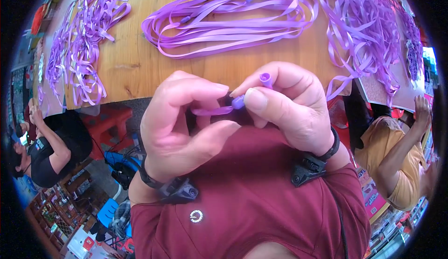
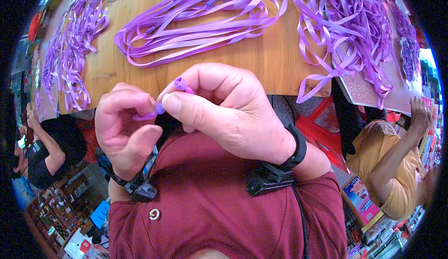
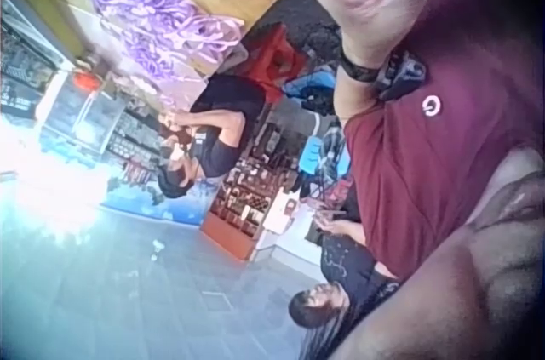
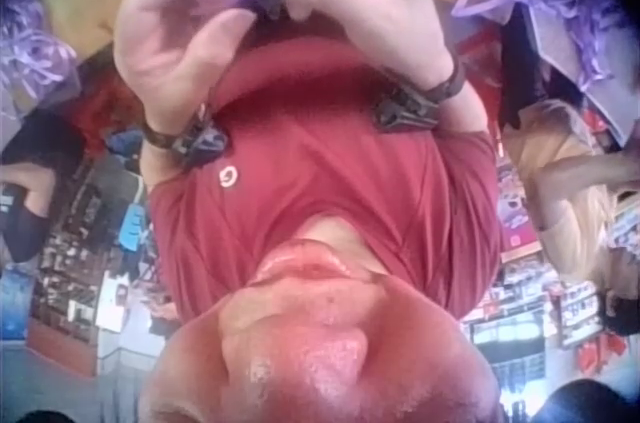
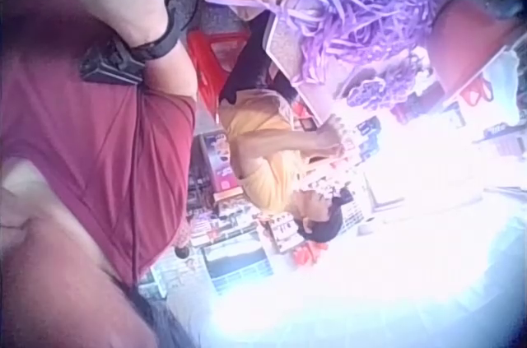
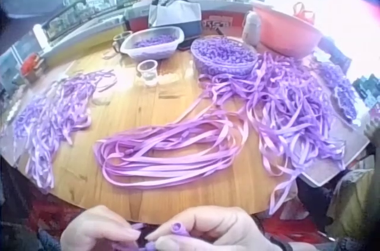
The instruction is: The person picks up a purple ribbon and threads it through a purple bead by hand. They slide the bead along the ribbon and repeat the process with more ribbons and beads, placing the finished pieces on the table.
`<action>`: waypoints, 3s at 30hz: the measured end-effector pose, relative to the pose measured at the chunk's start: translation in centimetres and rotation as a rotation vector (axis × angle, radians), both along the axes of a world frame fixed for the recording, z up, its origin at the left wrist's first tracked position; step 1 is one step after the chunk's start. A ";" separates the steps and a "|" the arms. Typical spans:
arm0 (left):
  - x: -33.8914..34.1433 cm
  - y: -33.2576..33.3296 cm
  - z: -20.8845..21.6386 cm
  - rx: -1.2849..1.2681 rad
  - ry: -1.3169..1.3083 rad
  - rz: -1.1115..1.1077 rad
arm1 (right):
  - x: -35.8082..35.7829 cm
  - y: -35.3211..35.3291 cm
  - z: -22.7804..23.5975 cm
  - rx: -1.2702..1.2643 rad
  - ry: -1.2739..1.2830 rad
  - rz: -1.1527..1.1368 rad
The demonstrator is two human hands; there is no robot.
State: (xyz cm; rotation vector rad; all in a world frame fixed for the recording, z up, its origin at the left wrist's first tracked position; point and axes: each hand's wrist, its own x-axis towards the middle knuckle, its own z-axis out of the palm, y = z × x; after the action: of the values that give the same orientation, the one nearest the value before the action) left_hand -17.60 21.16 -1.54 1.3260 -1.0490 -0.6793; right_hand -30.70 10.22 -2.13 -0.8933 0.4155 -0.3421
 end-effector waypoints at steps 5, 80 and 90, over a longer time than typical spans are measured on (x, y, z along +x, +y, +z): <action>0.6 -0.3 0.2 -0.041 -0.447 0.023 | 0.1 0.0 -0.3 0.001 -0.036 0.040; -0.6 0.6 -0.6 0.044 0.860 -0.166 | 0.0 -1.2 -0.5 -0.986 -0.217 -0.181; -1.4 -0.2 -1.0 0.076 0.824 -0.152 | -0.6 -1.5 -1.1 -0.970 -0.184 -0.240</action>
State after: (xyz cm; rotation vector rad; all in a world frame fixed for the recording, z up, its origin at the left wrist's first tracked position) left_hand -18.96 20.97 -2.50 0.8826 -0.4499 -1.2500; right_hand -31.30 8.74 -3.25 -1.7414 0.1660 -0.8781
